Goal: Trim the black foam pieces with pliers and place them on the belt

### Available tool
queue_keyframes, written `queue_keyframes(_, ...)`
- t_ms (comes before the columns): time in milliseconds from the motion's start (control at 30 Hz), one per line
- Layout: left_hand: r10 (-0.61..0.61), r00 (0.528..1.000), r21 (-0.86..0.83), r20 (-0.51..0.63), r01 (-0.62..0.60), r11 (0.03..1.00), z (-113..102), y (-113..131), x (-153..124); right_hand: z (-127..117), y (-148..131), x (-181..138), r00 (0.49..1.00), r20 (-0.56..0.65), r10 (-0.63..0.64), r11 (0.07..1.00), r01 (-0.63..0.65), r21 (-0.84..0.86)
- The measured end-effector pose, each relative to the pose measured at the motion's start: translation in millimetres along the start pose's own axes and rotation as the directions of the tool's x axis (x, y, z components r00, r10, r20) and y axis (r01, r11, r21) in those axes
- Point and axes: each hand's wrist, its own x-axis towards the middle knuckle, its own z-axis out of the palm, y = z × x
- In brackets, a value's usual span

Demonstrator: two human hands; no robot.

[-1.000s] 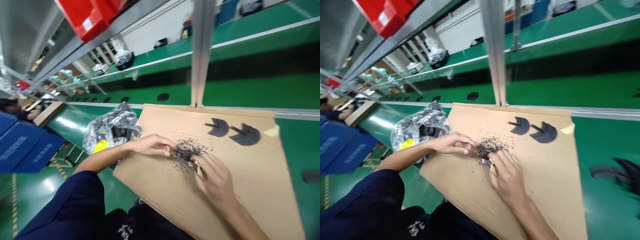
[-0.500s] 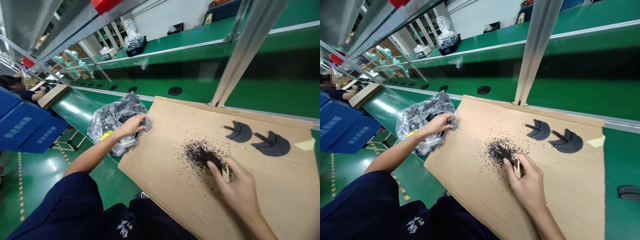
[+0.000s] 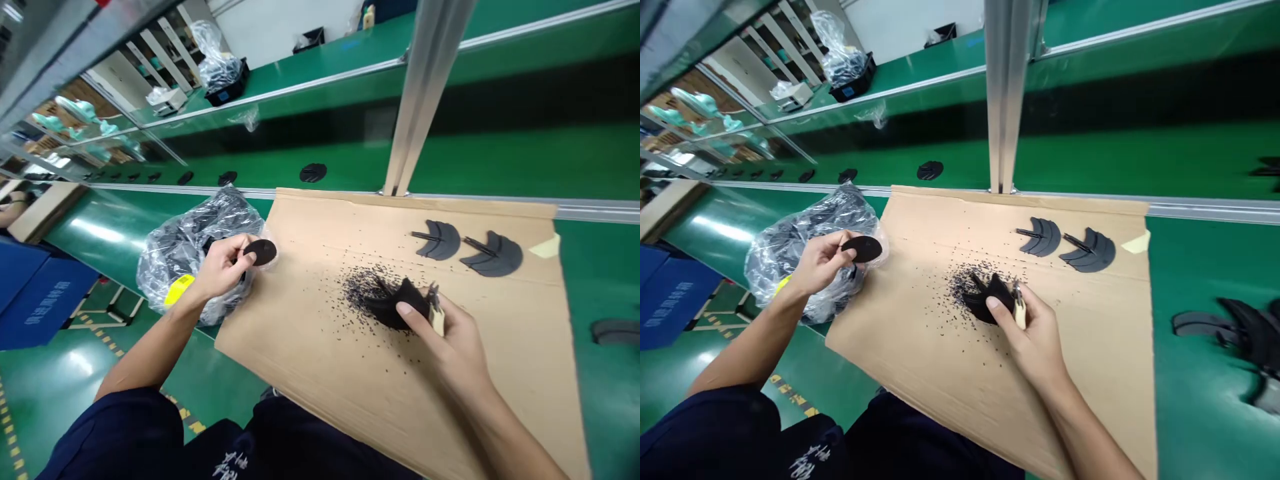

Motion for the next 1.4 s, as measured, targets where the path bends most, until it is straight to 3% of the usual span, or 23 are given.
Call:
queue_keyframes(67,0.132,0.991,-0.17,0.029,-0.125,0.977,24,17,2,2,0,-2,1.0,0.013,0.01,0.998,-0.011,0.054)
queue_keyframes(133,0.226,0.968,-0.341,0.107,-0.178,0.923,54,34,8,4,1,-4,0.999,0.026,0.02,0.993,-0.022,0.114)
queue_keyframes(233,0.251,0.932,-0.55,0.261,-0.07,0.832,100,59,17,6,5,-6,0.998,0.042,0.054,0.977,-0.061,0.203)
queue_keyframes(333,0.194,0.944,-0.548,0.267,-0.016,0.836,134,76,18,7,6,-7,0.996,0.042,0.076,0.967,-0.084,0.242)
queue_keyframes(433,0.182,0.968,-0.412,0.172,-0.097,0.906,151,79,13,7,6,-8,0.997,0.04,0.068,0.973,-0.075,0.219)
queue_keyframes(567,0.259,0.957,-0.333,0.127,-0.205,0.921,153,70,6,7,5,-9,0.996,0.05,0.073,0.977,-0.082,0.199)
queue_keyframes(767,0.234,0.972,-0.309,0.035,-0.212,0.927,147,65,4,9,4,-10,0.987,0.131,0.096,0.965,-0.125,0.232)
queue_keyframes(1067,0.455,0.885,-0.124,-0.095,-0.464,0.877,147,72,2,7,0,-10,0.987,0.136,0.081,0.977,-0.105,0.185)
queue_keyframes(1233,0.359,0.931,-0.195,-0.062,-0.364,0.911,149,71,-1,8,0,-10,0.992,0.126,0.016,0.989,-0.035,0.146)
queue_keyframes(1400,0.25,0.965,-0.495,0.08,-0.179,0.85,154,66,-2,10,4,-10,0.988,0.139,-0.062,0.996,0.053,0.066)
